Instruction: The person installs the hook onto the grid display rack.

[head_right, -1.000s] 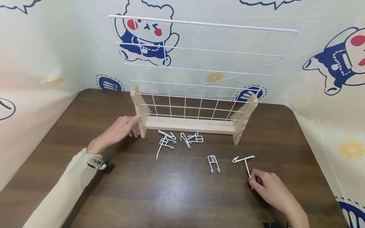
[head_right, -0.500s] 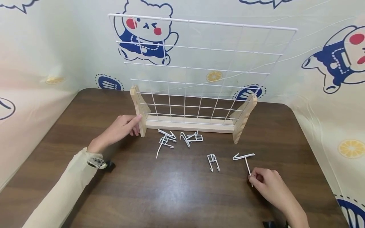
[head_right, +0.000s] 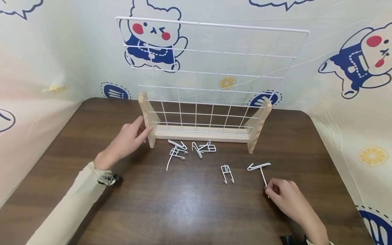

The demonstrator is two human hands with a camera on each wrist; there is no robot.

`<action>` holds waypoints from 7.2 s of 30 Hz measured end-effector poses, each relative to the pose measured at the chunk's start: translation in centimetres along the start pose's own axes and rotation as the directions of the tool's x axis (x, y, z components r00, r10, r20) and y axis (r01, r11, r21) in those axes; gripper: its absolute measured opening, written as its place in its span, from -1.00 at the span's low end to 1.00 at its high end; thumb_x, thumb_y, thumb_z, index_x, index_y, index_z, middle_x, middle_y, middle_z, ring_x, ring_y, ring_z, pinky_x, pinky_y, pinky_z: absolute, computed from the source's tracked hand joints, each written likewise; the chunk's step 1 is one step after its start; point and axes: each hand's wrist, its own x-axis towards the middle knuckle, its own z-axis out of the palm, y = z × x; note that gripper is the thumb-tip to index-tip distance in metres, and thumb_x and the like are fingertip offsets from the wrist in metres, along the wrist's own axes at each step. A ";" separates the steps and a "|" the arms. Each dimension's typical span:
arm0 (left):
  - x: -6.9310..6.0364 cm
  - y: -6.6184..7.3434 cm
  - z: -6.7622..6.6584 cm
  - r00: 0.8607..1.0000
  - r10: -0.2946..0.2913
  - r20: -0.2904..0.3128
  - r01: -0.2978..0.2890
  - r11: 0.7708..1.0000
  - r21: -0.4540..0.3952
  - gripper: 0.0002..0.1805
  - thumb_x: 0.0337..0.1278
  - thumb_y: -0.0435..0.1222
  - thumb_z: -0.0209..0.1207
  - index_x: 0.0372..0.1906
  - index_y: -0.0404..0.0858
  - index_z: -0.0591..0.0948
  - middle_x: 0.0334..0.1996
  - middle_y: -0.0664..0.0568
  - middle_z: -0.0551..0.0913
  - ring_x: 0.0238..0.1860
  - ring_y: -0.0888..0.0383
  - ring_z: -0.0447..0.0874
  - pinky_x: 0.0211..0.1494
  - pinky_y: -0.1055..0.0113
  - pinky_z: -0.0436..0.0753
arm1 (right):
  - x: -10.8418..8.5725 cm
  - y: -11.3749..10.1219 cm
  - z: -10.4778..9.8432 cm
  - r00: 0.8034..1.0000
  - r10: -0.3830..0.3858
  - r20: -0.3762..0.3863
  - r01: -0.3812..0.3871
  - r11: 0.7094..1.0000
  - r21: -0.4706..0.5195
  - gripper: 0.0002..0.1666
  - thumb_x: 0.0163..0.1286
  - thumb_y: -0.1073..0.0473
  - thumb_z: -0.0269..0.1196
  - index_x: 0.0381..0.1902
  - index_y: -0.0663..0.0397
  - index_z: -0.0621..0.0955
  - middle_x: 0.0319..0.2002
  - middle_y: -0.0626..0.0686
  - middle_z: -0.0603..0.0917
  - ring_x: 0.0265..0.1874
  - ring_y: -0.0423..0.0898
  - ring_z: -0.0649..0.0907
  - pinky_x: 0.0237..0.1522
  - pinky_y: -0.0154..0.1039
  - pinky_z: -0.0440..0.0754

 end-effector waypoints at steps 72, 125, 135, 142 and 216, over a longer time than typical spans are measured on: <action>-0.3 -0.1 1.1 0.991 -0.069 -0.112 0.035 0.960 -0.277 -0.56 0.33 -0.38 0.22 0.26 -0.42 0.51 0.13 -0.30 0.62 0.12 -0.14 0.64 0.16 -0.05 0.61 | 5.2 -7.3 -7.4 0.981 0.143 0.129 -0.191 0.825 0.533 -0.59 0.65 0.12 -0.06 -0.20 0.43 0.46 -0.61 0.18 0.63 -0.58 0.06 0.72 -0.49 -0.07 0.74; -0.4 -0.6 1.0 0.993 -0.076 -0.093 0.043 0.949 -0.312 -0.53 0.36 -0.32 0.21 0.30 -0.37 0.48 0.17 -0.30 0.59 0.15 -0.17 0.61 0.16 -0.06 0.60 | 12.7 -11.6 -13.0 0.583 -0.132 -0.801 -0.078 0.973 -0.217 -0.39 0.59 0.01 -0.03 -0.51 0.44 0.50 -0.65 0.37 0.49 -0.65 0.31 0.45 -0.55 -0.13 0.11; -0.5 -0.7 1.0 0.992 -0.078 -0.097 0.045 0.950 -0.308 -0.54 0.36 -0.32 0.21 0.29 -0.37 0.49 0.16 -0.30 0.60 0.15 -0.16 0.61 0.16 -0.07 0.60 | 12.2 -11.4 -10.4 0.657 -0.186 -0.731 0.016 0.972 -0.233 -0.53 0.49 0.19 0.10 -0.62 0.38 0.50 -0.75 0.24 0.45 -0.76 0.19 0.41 -0.63 -0.06 0.14; -0.5 -0.6 1.1 0.992 -0.077 -0.098 0.043 0.951 -0.307 -0.54 0.36 -0.31 0.21 0.29 -0.36 0.49 0.17 -0.28 0.60 0.15 -0.14 0.62 0.15 -0.04 0.61 | 11.6 -10.5 -9.1 0.675 -0.144 -0.724 0.019 0.984 -0.177 -0.60 0.49 0.17 0.13 -0.53 0.32 0.49 -0.75 0.14 0.42 -0.78 0.05 0.33 -0.65 -0.19 0.14; -0.7 -0.8 1.5 0.992 -0.083 -0.096 0.050 0.950 -0.307 -0.50 0.38 -0.26 0.20 0.34 -0.33 0.45 0.20 -0.24 0.58 0.17 -0.11 0.60 0.18 -0.08 0.59 | 4.1 -6.1 5.8 0.981 -0.037 0.190 -0.123 0.642 0.757 -0.77 0.51 0.18 0.18 -0.06 0.25 0.63 -0.67 0.18 0.52 -0.85 -0.04 0.46 -0.91 -0.20 0.42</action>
